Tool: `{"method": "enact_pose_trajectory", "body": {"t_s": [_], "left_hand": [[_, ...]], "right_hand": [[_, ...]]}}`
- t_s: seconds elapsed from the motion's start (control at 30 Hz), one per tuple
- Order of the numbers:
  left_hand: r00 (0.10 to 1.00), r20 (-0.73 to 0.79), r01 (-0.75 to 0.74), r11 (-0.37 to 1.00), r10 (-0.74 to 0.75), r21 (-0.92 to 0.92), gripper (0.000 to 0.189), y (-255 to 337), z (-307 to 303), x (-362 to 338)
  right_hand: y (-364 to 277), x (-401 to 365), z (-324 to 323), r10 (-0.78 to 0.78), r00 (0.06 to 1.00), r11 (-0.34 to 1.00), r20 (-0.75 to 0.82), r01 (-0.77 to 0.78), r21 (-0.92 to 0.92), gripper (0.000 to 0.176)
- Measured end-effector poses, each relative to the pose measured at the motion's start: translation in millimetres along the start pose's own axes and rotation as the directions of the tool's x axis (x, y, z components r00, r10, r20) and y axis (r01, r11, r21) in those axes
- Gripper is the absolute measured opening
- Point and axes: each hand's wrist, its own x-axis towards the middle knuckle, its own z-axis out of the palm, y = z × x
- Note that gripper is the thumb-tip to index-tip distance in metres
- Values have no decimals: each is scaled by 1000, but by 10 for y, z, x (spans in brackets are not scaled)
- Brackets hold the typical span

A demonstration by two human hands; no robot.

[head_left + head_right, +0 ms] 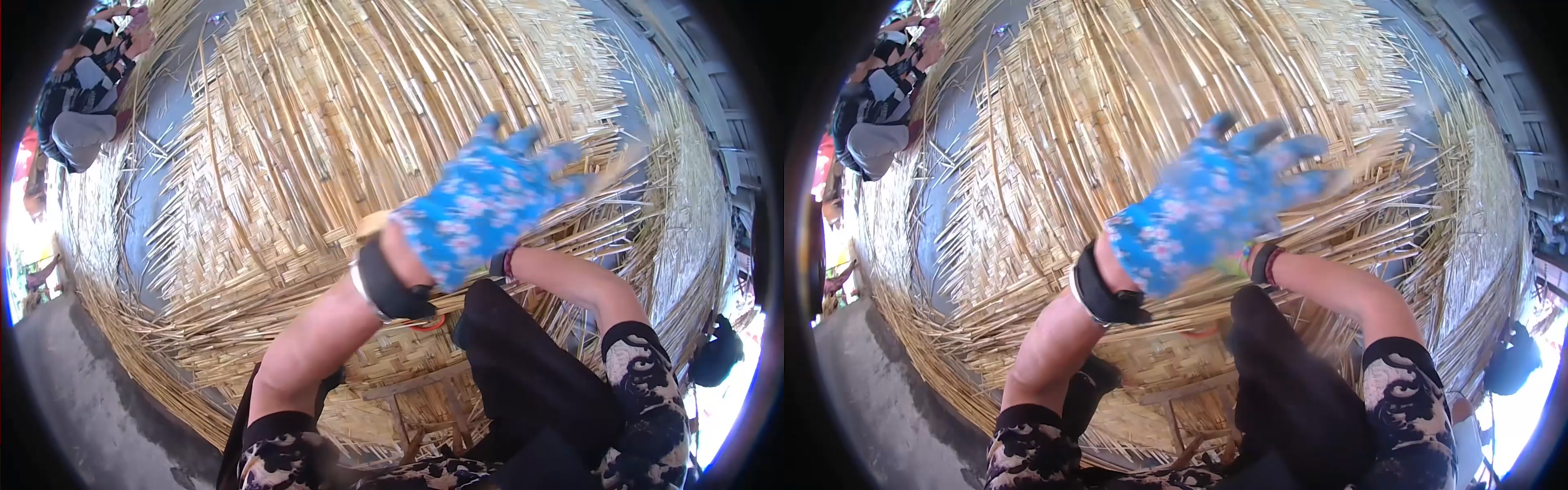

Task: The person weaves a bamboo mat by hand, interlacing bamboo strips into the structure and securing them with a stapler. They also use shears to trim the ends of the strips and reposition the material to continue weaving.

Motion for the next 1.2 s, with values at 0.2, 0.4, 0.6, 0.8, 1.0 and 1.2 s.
{"method": "enact_pose_trajectory", "body": {"t_s": [0.2,0.4,0.6,0.8,1.0,1.2], "left_hand": [[764,-502,612,703,-406,363,28,-792,-784,105],[583,-44,526,335,-811,782,26,-1650,-202,-1052],[421,-210,863,319,-883,391,26,-1888,113,-1170],[253,25,908,228,-967,-352,16,-1780,56,-1284],[307,80,865,242,-948,-440,19,-1529,156,-1392],[228,-140,781,267,-964,-564,19,-1444,329,-1376]], "right_hand": [[657,317,-323,-131,896,991,-425,115,-63,24],[861,453,-409,463,862,621,-207,-149,769,23],[748,293,-282,435,866,853,-247,-309,420,32],[681,506,-598,461,887,-73,24,11,997,26],[391,1087,-860,356,931,-132,83,-38,990,20],[606,1377,-635,412,911,368,-21,-145,918,20]]}}
